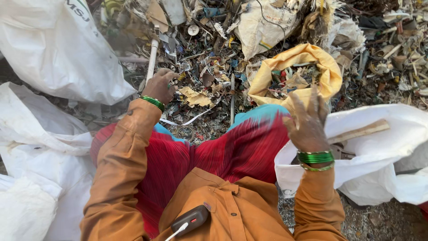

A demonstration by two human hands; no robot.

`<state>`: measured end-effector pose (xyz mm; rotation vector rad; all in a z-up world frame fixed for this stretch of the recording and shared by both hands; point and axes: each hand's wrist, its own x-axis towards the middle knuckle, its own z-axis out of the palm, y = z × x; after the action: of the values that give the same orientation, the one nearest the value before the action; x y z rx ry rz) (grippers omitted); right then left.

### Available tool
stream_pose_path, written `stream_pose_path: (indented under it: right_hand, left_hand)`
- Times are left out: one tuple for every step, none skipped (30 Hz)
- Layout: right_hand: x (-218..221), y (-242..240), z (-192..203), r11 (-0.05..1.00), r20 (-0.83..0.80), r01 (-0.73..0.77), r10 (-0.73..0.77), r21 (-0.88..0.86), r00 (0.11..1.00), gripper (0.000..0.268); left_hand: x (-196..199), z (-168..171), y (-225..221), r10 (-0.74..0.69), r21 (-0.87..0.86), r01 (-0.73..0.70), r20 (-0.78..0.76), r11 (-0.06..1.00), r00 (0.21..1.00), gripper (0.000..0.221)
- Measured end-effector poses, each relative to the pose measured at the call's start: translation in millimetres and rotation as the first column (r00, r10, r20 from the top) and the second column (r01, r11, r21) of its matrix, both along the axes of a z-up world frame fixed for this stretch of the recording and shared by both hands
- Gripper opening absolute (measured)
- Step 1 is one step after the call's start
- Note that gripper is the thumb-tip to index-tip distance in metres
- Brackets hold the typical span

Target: The person sits on the ground and sorts through a pile of waste, picking out plastic pipes, cardboard pieces, and metal components by hand, and placing them into different bags.

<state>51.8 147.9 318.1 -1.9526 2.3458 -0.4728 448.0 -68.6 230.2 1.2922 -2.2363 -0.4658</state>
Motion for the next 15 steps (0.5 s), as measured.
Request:
stream_pose_path:
  right_hand:
    - [8.9, -13.3, -0.7, 0.999, -0.019, -0.014, 0.015, 0.048, 1.0, 0.073]
    - [18.2, -26.5, -2.4, 0.995, -0.037, -0.027, 0.031, 0.095, 0.999, 0.075]
    - [27.5, -37.9, -5.4, 0.989, -0.05, -0.037, 0.045, 0.146, 0.998, 0.076]
    - [35.6, -49.5, -9.2, 0.984, -0.052, -0.076, 0.086, 0.161, 0.995, 0.077]
    - [43.9, -60.6, -15.0, 0.978, -0.054, -0.111, 0.123, 0.177, 0.991, 0.077]
    - [51.1, -71.9, -21.4, 0.97, -0.055, -0.146, 0.16, 0.193, 0.986, 0.078]
    - [58.2, -83.4, -28.6, 0.962, -0.044, -0.164, 0.178, 0.218, 0.983, 0.076]
    - [66.1, -96.1, -36.8, 0.953, -0.033, -0.183, 0.196, 0.243, 0.98, 0.075]
    - [73.2, -108.5, -45.0, 0.943, -0.02, -0.201, 0.214, 0.265, 0.977, 0.074]
    - [78.0, -118.4, -53.6, 0.939, -0.024, -0.212, 0.226, 0.271, 0.974, 0.074]
    - [81.3, -127.0, -63.4, 0.934, -0.027, -0.224, 0.24, 0.278, 0.97, 0.075]
    - [82.8, -136.2, -74.1, 0.929, -0.029, -0.236, 0.254, 0.285, 0.967, 0.075]
    - [83.7, -147.6, -86.3, 0.919, -0.024, -0.226, 0.246, 0.322, 0.969, 0.076]
    - [84.2, -160.6, -99.9, 0.908, -0.018, -0.216, 0.239, 0.359, 0.971, 0.076]
    - [84.1, -172.6, -115.2, 0.894, -0.012, -0.207, 0.23, 0.397, 0.973, 0.077]
  left_hand:
    - [0.3, -8.8, -6.2, 0.013, 0.011, -0.013, 0.02, 1.0, 1.0, 0.034]
    - [0.9, -17.4, -11.3, 0.019, 0.023, -0.02, 0.051, 1.0, 0.999, 0.034]
    - [3.5, -25.4, -14.2, 0.022, 0.038, -0.026, 0.086, 0.999, 0.996, 0.035]
    - [6.9, -31.8, -17.0, 0.025, 0.053, -0.032, 0.122, 0.998, 0.992, 0.036]
    - [9.9, -37.0, -19.9, 0.03, 0.073, -0.04, 0.128, 0.997, 0.991, 0.036]
    - [12.1, -41.3, -21.9, 0.035, 0.092, -0.047, 0.134, 0.995, 0.99, 0.037]
    - [13.0, -45.6, -22.0, 0.039, 0.115, -0.055, 0.139, 0.992, 0.99, 0.038]
    - [13.1, -49.2, -22.1, 0.039, 0.103, -0.055, 0.153, 0.993, 0.987, 0.038]
    - [13.8, -51.8, -23.7, 0.039, 0.088, -0.054, 0.168, 0.995, 0.985, 0.037]
    - [14.7, -53.9, -24.9, 0.04, 0.073, -0.054, 0.182, 0.996, 0.982, 0.037]
    - [15.6, -55.7, -24.2, 0.028, 0.084, -0.046, 0.206, 0.995, 0.978, 0.038]
    - [16.3, -57.3, -23.1, 0.016, 0.095, -0.039, 0.229, 0.995, 0.973, 0.039]
    - [17.1, -58.9, -21.9, 0.005, 0.107, -0.033, 0.252, 0.994, 0.968, 0.04]
    - [17.0, -60.3, -21.6, -0.003, 0.145, -0.038, 0.271, 0.989, 0.962, 0.041]
    - [16.9, -61.7, -20.9, -0.011, 0.184, -0.044, 0.291, 0.982, 0.957, 0.043]
